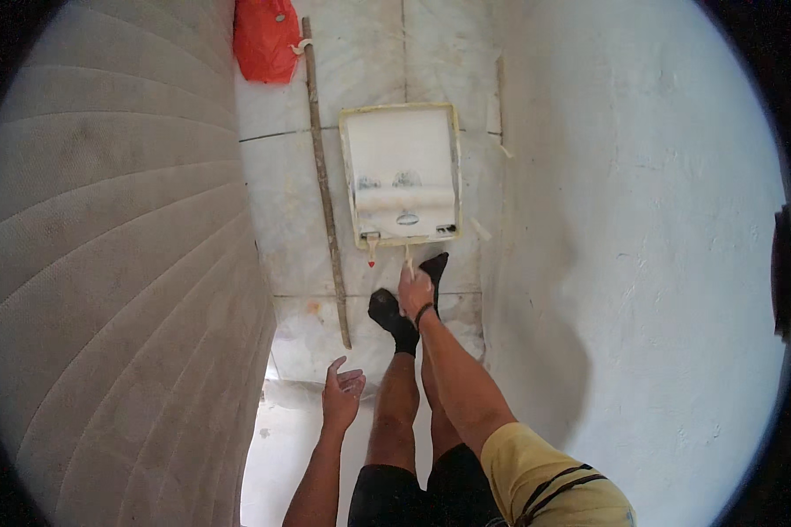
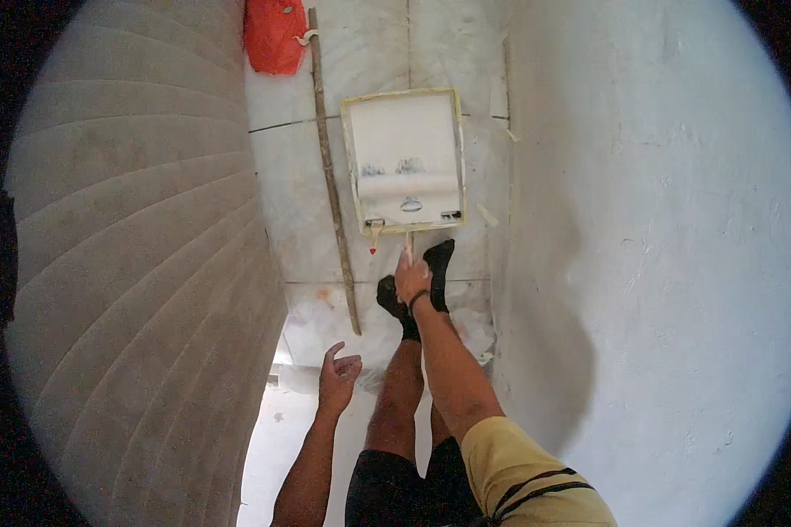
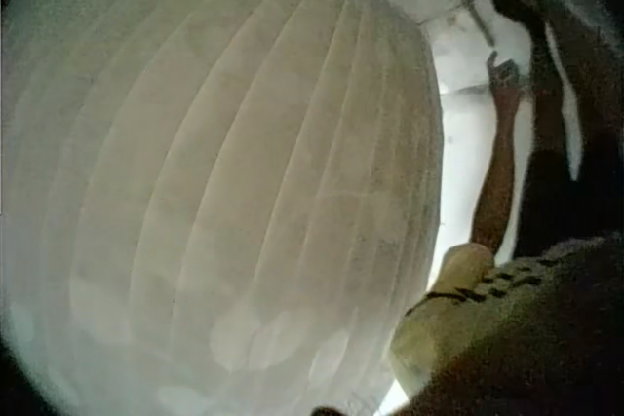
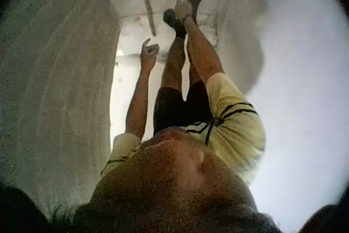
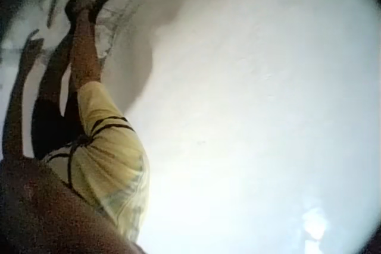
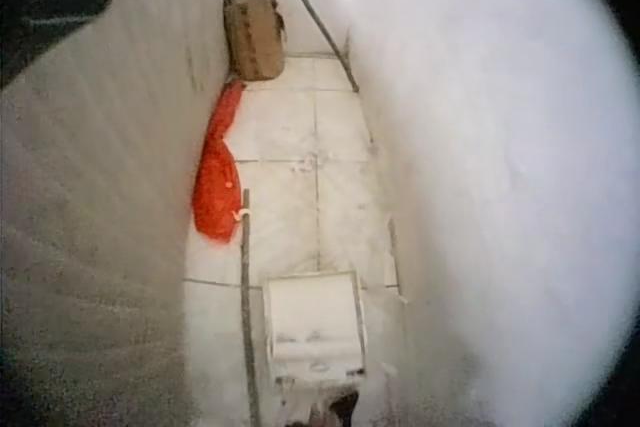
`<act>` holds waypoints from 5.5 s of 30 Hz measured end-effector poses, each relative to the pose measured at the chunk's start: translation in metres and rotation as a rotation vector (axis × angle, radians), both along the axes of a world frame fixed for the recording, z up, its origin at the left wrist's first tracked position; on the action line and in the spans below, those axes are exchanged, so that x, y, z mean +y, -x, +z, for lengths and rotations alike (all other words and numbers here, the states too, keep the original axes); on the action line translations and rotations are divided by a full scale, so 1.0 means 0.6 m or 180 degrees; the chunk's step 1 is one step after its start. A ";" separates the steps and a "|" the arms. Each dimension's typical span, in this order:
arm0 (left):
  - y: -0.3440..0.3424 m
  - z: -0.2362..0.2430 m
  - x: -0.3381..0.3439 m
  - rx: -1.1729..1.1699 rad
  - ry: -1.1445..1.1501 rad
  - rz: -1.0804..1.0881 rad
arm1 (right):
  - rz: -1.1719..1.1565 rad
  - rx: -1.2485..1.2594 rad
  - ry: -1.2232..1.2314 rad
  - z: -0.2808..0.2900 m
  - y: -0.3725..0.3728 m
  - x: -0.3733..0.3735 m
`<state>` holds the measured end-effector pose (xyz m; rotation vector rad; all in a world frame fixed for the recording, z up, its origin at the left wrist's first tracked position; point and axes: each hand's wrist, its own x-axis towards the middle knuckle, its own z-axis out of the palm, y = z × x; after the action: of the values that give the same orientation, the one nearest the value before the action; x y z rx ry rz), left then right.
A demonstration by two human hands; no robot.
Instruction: The person paints the walls and corners of a room using a paint roller and a paint tray.
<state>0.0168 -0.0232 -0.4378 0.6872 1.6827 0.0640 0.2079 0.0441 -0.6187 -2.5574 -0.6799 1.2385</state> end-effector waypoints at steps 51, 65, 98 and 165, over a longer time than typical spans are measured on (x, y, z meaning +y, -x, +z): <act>0.015 0.002 -0.002 0.0030 -0.0204 -0.0087 | -0.0389 0.0731 0.0286 0.058 -0.007 0.014; 0.012 -0.011 -0.017 -0.0133 -0.0047 -0.0031 | -0.0687 0.0934 -0.0186 0.063 -0.024 0.015; 0.000 -0.005 -0.010 0.0145 0.0142 -0.0067 | -0.0483 0.0747 -0.0429 0.037 -0.028 0.116; -0.018 0.017 0.015 0.0100 0.0120 -0.0051 | 0.0118 0.0130 -0.0498 0.104 -0.033 0.094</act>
<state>0.0276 -0.0143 -0.4274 0.6764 1.7040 0.0100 0.2275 0.1007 -0.5562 -2.3969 -0.7860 1.1952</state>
